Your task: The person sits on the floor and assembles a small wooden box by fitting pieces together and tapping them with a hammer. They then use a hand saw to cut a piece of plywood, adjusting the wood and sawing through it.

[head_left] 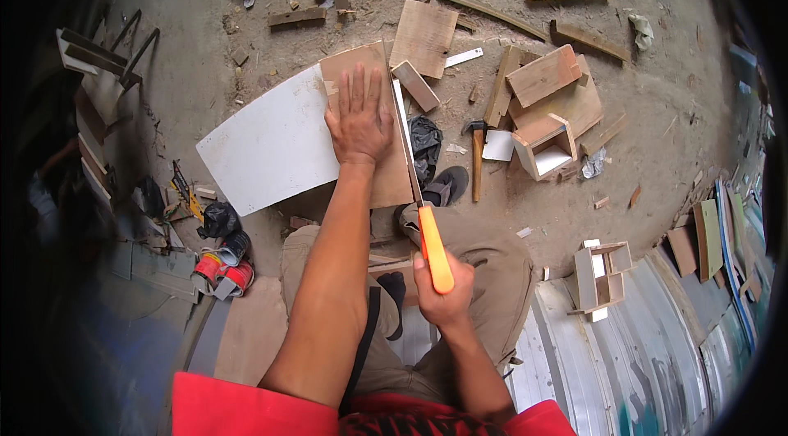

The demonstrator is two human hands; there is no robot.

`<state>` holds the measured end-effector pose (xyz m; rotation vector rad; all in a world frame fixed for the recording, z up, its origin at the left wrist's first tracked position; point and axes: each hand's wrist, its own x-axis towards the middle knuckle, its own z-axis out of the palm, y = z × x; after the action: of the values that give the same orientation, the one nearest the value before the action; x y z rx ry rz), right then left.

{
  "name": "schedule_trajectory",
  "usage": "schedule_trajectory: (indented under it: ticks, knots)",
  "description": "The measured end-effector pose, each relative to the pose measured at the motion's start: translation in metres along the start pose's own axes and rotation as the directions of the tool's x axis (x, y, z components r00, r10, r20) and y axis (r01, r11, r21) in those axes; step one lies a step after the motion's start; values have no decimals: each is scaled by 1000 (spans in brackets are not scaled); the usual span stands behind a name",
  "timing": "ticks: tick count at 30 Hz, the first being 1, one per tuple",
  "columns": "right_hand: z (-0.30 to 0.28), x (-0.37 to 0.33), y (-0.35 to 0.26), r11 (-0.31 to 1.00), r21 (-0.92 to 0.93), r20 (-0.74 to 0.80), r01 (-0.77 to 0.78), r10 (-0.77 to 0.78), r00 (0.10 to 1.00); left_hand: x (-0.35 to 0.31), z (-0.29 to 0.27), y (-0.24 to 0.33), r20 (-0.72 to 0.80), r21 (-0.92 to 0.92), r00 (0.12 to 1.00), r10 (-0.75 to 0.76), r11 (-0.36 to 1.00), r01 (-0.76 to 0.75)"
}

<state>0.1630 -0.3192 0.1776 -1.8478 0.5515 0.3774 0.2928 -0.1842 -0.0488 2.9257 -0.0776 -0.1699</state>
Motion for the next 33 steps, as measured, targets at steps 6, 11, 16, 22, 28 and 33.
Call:
schedule_trajectory:
  ticks: [6,11,16,22,28,33]
  knots:
    - [22,-16,19,991,85,-84,101,-94,992,1,5,-3,-101,15,994,36,999,-35]
    - [33,1,30,991,89,-105,96,-86,991,1,9,-2,-122,29,991,46,999,-42]
    - [39,-24,42,972,136,-212,193,-161,964,-1,6,-2,-119,21,992,52,999,-49]
    - [41,-10,40,969,173,-201,177,-141,969,-2,7,-2,-127,31,989,79,997,-75]
    - [44,11,38,961,196,-196,195,-156,968,-2,4,-1,-77,82,995,71,995,-65]
    - [24,-28,44,971,192,-168,143,-111,980,-2,7,-2,-143,24,984,106,994,-103]
